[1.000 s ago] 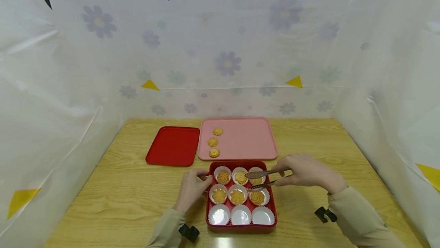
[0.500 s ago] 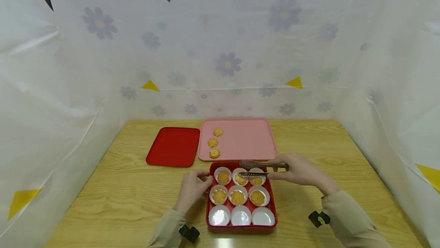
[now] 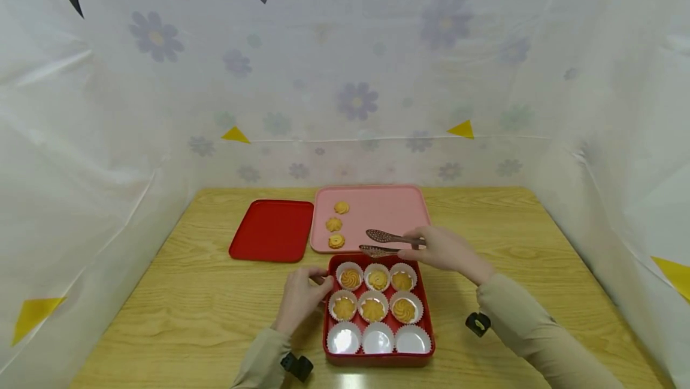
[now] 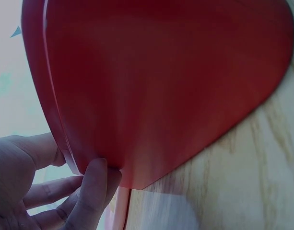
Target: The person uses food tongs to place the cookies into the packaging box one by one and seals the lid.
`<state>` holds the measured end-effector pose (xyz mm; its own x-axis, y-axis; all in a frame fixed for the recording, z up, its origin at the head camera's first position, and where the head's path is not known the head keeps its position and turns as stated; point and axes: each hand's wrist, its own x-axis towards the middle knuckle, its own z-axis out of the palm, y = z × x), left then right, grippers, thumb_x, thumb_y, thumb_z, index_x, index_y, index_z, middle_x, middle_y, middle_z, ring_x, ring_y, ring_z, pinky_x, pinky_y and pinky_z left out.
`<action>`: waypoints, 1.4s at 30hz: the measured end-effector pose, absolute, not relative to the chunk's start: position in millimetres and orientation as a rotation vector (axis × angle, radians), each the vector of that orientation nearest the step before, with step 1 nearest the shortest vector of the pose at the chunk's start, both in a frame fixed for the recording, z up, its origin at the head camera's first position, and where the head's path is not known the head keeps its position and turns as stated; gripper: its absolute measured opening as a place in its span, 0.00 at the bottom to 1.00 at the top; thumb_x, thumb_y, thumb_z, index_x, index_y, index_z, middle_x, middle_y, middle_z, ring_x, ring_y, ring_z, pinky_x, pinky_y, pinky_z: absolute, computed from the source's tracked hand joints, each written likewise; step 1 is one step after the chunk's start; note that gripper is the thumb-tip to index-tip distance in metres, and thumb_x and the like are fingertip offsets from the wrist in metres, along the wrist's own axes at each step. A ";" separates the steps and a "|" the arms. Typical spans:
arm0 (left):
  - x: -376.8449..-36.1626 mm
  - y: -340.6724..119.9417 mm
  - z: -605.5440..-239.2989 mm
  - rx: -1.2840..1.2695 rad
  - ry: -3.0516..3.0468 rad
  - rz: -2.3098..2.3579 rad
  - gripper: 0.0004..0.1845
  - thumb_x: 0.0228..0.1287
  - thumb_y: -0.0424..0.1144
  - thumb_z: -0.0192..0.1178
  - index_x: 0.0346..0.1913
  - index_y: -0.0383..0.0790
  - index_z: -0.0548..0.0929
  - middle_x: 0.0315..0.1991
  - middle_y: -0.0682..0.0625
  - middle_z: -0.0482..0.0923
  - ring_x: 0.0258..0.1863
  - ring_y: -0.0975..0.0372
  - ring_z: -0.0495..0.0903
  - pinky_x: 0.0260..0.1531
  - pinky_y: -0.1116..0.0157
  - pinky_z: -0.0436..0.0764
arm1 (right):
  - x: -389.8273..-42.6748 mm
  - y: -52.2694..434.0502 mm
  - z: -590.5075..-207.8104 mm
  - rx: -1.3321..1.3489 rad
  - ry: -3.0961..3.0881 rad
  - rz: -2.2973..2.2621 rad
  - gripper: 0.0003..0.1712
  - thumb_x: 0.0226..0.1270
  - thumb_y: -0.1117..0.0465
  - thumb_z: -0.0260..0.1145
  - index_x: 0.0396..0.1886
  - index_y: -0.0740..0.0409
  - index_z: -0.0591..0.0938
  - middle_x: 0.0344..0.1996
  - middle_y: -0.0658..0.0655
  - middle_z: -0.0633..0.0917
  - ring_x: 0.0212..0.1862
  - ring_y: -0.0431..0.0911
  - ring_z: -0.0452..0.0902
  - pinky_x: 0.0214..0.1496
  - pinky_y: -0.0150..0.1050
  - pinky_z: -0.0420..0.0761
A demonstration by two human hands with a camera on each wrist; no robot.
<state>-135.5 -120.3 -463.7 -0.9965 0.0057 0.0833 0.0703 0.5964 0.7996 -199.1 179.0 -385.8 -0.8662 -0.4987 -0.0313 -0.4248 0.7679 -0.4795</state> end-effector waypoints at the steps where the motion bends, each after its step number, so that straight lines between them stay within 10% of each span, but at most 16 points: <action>1: -135.5 -120.3 -463.6 -0.065 -2.742 -1.379 0.10 0.58 0.36 0.67 0.39 0.34 0.89 0.28 0.46 0.87 0.29 0.62 0.80 0.26 0.70 0.76 | -202.1 174.9 -385.0 -0.738 2.798 -0.694 0.15 0.67 0.46 0.69 0.39 0.52 0.88 0.32 0.52 0.87 0.32 0.44 0.79 0.33 0.42 0.77; 6: -135.9 -120.1 -463.4 -0.067 -2.734 -1.375 0.09 0.58 0.36 0.67 0.39 0.34 0.90 0.28 0.46 0.86 0.28 0.63 0.80 0.26 0.70 0.75 | -216.0 153.3 -379.9 -0.726 2.777 -0.635 0.12 0.65 0.48 0.70 0.27 0.48 0.85 0.17 0.48 0.76 0.21 0.39 0.61 0.24 0.35 0.61; 42: -137.6 -119.0 -464.7 -0.092 -2.733 -1.322 0.09 0.57 0.36 0.67 0.37 0.34 0.90 0.26 0.46 0.86 0.27 0.62 0.80 0.26 0.70 0.74 | -262.7 76.0 -386.5 -0.652 2.817 -0.180 0.16 0.61 0.46 0.73 0.34 0.52 0.81 0.31 0.50 0.83 0.29 0.42 0.71 0.30 0.38 0.70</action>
<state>-137.6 -119.0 -464.7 -0.9928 0.0091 0.1196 0.0994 0.6206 0.7778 -262.7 76.0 -386.5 -0.8704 -0.4463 -0.2080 -0.4161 0.8925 -0.1739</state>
